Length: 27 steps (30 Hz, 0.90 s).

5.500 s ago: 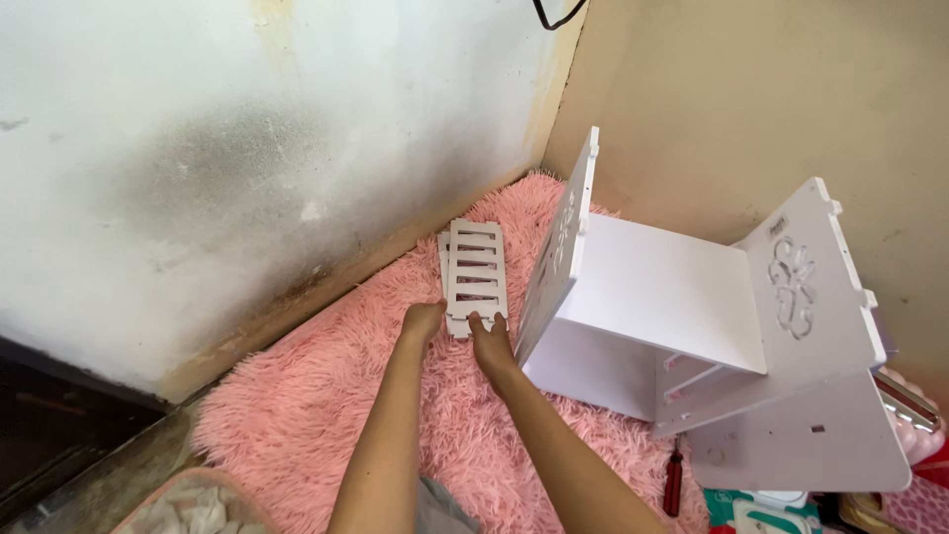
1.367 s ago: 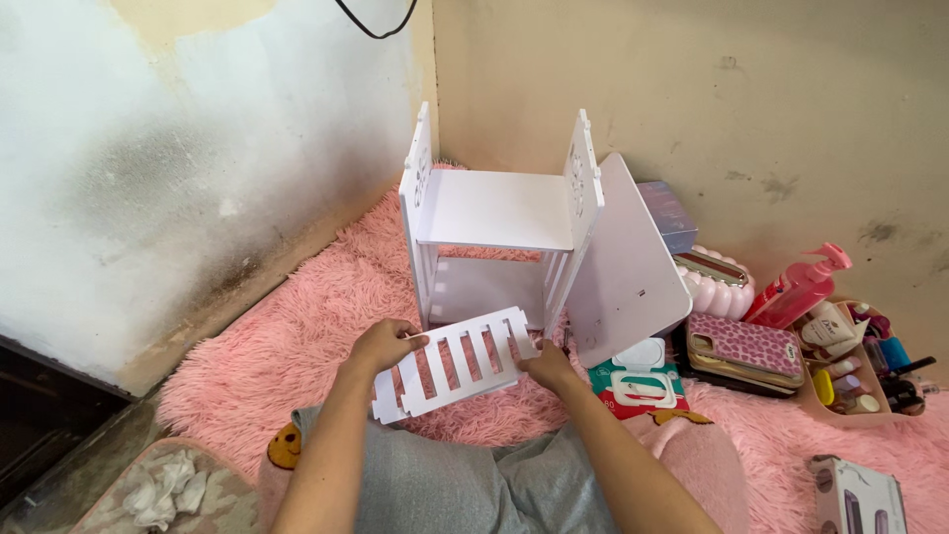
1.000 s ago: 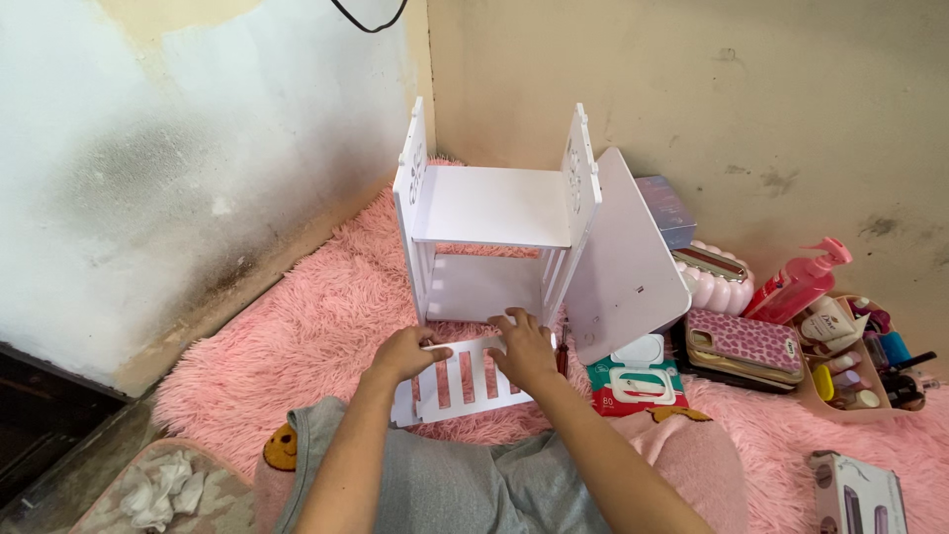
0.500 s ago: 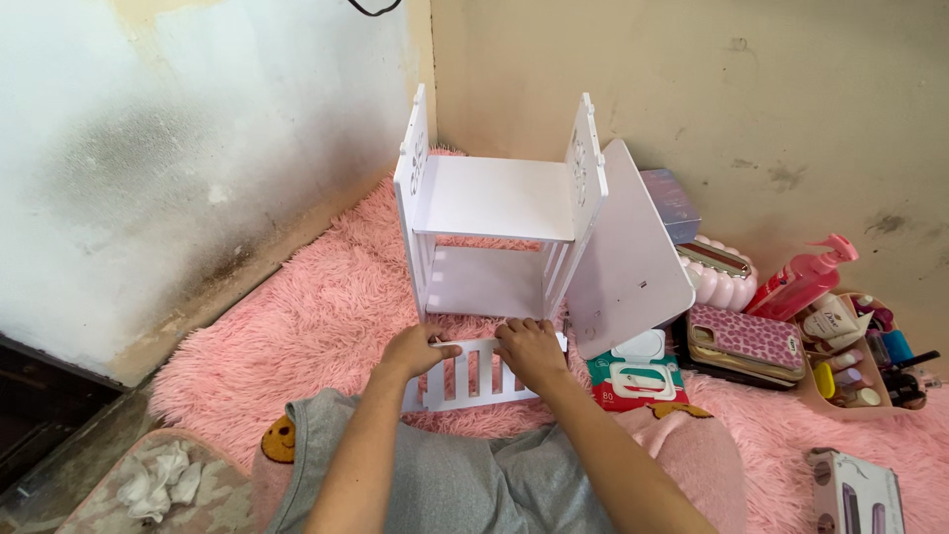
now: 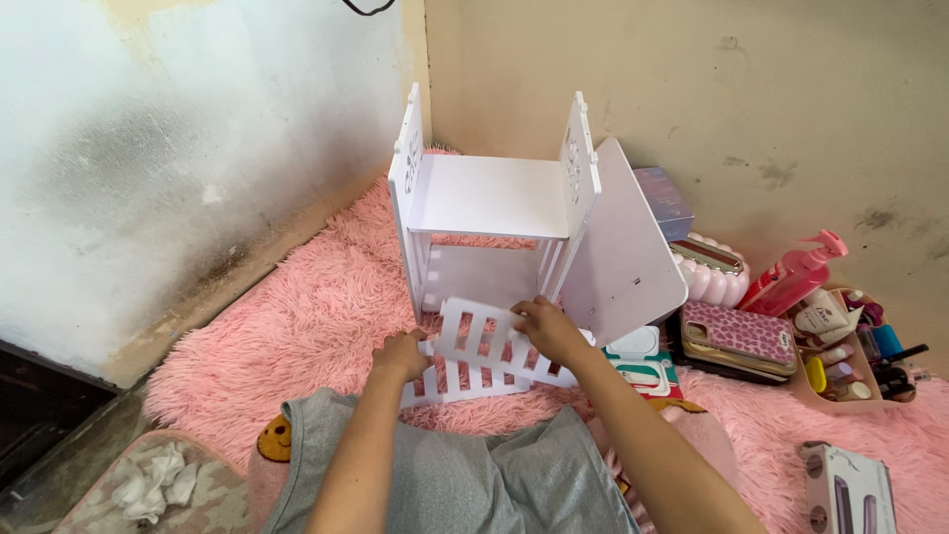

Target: The person assembles a white plastic shelving unit on a pink rug. They align panels, insert screws, and tighten them with a screwdriver, then attach a slatted shelf insert.

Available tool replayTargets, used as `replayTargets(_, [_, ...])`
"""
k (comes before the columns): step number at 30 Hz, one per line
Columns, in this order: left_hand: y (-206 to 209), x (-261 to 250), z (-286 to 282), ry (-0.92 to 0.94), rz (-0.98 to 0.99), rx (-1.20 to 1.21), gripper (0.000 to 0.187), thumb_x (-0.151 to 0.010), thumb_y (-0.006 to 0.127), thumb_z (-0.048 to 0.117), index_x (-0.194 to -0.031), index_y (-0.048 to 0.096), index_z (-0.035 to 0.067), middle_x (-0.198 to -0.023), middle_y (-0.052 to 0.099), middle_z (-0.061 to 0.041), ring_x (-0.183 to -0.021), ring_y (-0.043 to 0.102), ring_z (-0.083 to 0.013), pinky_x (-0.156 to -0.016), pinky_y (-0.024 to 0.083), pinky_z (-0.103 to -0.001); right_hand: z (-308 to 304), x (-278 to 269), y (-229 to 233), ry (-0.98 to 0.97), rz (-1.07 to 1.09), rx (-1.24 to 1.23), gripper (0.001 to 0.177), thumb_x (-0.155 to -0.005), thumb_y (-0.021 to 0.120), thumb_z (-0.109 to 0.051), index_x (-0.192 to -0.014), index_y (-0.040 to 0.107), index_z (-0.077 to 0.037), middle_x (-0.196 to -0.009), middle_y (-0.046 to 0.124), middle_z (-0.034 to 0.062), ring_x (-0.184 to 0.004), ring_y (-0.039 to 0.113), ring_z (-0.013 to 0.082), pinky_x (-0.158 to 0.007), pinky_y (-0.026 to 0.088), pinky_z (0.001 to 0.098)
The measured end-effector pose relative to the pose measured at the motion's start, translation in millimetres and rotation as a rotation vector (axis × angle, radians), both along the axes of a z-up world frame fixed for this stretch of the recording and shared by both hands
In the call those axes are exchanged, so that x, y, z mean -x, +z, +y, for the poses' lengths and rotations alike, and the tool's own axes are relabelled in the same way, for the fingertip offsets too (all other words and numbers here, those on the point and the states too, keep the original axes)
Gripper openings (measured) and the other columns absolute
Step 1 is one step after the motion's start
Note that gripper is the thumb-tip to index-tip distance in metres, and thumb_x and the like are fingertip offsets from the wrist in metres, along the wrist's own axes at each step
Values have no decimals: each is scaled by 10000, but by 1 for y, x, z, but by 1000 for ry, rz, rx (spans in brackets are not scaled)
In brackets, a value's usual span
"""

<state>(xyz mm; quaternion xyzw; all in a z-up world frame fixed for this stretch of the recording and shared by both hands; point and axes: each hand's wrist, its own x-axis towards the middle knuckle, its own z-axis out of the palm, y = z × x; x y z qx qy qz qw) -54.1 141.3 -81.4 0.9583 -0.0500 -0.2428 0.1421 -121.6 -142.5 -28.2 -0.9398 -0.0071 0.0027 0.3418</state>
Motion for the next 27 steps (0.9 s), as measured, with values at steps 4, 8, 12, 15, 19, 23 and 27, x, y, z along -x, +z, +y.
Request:
replayTargets(4, [-5,3,0,-9,71,-87,757,-857,760,486,-1528,446,333,-1530,510,-42,-1432,458,-288,-1160,379,-549,-5,-6,11,-81,31,-246,312,-944,635,-173,-1235,702,-83,-1055,755,105,-935,723,270,-841,550,393])
replayTargets(8, [-9,3,0,44,102,2,831,-829,776,504,-1550,425,286,-1529,521,-64,-1414,497,-287,-1172,361,-555,-6,-15,18,-132,55,-256,314,-973,622,-164,-1269,685,-82,-1011,761,114,-879,706,245,-819,549,361])
replayTargets(12, [-11,1,-10,45,46,289,990,-743,874,553,-1529,426,151,-1487,530,-159,-1369,529,-317,-1150,422,-495,-3,-25,10,-130,30,-438,289,-996,597,-154,-1255,682,-57,-981,755,87,-866,687,175,-795,554,328])
replayTargets(15, [-7,2,-26,197,67,700,1066,-664,927,483,-1508,407,90,-1359,621,-202,-1280,604,-315,-1096,478,-458,1,-31,-3,-123,-23,-529,268,-1015,594,-154,-1226,703,-29,-936,734,80,-825,640,154,-774,540,330])
replayTargets(19, [8,6,-56,458,0,1339,1072,-547,947,295,-1420,385,27,-1251,673,-171,-1163,671,-310,-949,592,-456,5,-30,-19,-198,-27,-610,258,-1011,597,-157,-1209,695,-23,-902,706,49,-794,623,129,-748,539,300])
replayTargets(23, [19,11,-77,562,-217,1223,1165,-549,998,192,-1415,233,42,-1268,601,-169,-1170,643,-285,-979,555,-380,13,-25,-27,-266,1,-709,279,-1003,606,-172,-1224,672,-15,-899,685,53,-781,635,125,-702,545,278])
replayTargets(27, [18,13,-92,481,-483,1155,1049,-563,1007,178,-1343,333,-9,-1264,619,-192,-1157,649,-295,-966,552,-372,23,-22,-24,-259,-6,-792,303,-1005,616,-180,-1248,664,-7,-893,671,59,-788,627,122,-700,531,278])
